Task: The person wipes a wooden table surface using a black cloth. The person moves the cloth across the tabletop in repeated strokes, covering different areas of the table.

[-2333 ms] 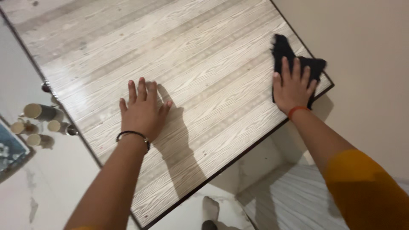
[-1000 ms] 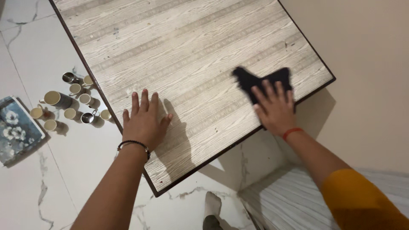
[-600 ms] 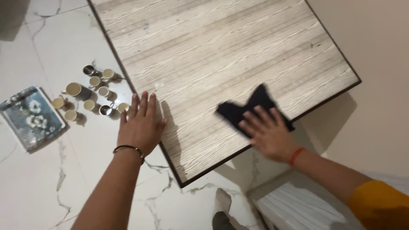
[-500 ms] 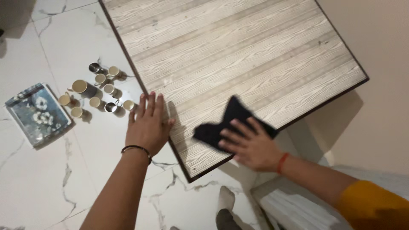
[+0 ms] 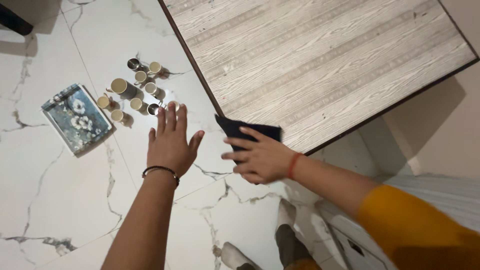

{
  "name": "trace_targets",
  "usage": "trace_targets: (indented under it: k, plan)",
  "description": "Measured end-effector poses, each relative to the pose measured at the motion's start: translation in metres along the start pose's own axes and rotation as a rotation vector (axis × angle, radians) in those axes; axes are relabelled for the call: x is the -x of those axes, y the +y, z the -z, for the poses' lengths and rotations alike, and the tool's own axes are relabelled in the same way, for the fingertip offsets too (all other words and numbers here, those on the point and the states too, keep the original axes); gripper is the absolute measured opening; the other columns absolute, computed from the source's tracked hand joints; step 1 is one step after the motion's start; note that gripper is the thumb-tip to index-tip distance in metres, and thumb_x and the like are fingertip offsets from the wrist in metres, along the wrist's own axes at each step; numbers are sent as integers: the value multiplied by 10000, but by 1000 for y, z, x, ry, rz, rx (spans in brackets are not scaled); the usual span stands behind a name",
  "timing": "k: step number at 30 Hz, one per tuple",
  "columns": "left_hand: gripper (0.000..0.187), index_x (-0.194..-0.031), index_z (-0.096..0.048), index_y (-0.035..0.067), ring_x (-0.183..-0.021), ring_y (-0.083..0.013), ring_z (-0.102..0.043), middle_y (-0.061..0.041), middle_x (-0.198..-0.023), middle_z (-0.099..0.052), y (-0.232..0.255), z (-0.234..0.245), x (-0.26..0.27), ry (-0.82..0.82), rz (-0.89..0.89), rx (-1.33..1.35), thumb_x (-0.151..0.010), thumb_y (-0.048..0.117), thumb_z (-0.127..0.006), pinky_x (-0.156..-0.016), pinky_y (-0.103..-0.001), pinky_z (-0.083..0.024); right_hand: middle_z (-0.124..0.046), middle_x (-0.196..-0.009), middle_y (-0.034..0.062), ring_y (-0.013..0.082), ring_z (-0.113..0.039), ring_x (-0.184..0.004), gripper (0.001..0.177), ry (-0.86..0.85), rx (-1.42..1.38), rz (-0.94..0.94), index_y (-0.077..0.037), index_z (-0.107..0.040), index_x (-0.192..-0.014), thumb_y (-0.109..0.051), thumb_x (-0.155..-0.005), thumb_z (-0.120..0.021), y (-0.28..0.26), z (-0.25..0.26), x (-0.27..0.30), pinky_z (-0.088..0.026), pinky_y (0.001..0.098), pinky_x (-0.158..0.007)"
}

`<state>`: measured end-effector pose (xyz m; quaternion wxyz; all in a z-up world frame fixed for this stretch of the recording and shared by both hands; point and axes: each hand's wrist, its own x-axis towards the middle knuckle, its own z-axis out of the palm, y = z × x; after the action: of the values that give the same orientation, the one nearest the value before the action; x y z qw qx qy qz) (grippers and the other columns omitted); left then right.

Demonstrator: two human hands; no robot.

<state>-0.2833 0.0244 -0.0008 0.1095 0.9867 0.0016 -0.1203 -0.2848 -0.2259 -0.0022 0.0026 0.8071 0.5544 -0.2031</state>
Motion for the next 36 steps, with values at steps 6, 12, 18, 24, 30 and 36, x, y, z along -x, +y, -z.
trace_targets:
  k: [6, 12, 18, 24, 30, 36]
  plan:
    - [766, -1592, -254, 159, -1543, -342, -132, -125, -1678, -185, -3, -3, -12, 4, 17, -19, -975, 546, -493, -1154, -591, -281, -359, -1624, -7, 276, -138, -1579, 317, 125, 47, -213, -213, -758, -1143, -300, -961, -513, 40, 25, -69, -59, 579, -1256]
    - [770, -1586, -268, 139, -1546, -360, -132, -143, -1681, -181, -1, -9, -5, 13, 56, 4, -979, 553, -497, -1138, -596, -307, -373, -1604, 94, 385, -167, -1502, 454, 693, 13, -319, -197, -736, -1263, -226, -853, -544, 33, -7, -81, -96, 644, -1177]
    - [763, -1585, -259, 149, -1546, -341, -120, -121, -1680, -165, 3, -14, 6, -47, 113, 27, -980, 559, -477, -1148, -584, -300, -549, -1440, 43, 337, -285, -1533, 212, 191, -23, 130, -212, -719, -1039, -351, -960, -580, 31, -18, -7, -138, 616, -1239]
    - [784, -1584, -246, 138, -1537, -341, -115, -137, -1673, -154, 1, -12, -12, -41, 180, 24, -969, 563, -480, -1131, -579, -312, -538, -1478, 67, 322, -316, -1511, 353, 294, -97, 446, -235, -683, -1246, -429, -975, -563, 79, -4, -19, -154, 589, -1239]
    - [754, -1574, -284, 134, -1549, -335, -135, -132, -1674, -183, -14, -9, -47, 3, 219, 34, -982, 557, -477, -1133, -569, -334, -493, -1517, 64, 300, -253, -1529, 407, 291, -47, 156, -222, -667, -1273, -454, -961, -546, 118, 31, -79, -98, 567, -1246]
    - [751, -1579, -271, 156, -1541, -331, -124, -113, -1673, -169, -41, 0, -108, -27, 239, 39, -980, 564, -465, -1146, -567, -304, -389, -1598, 54, 322, -179, -1527, 408, 396, -66, -65, -230, -650, -1319, -416, -984, -511, 169, 75, -152, -62, 568, -1224]
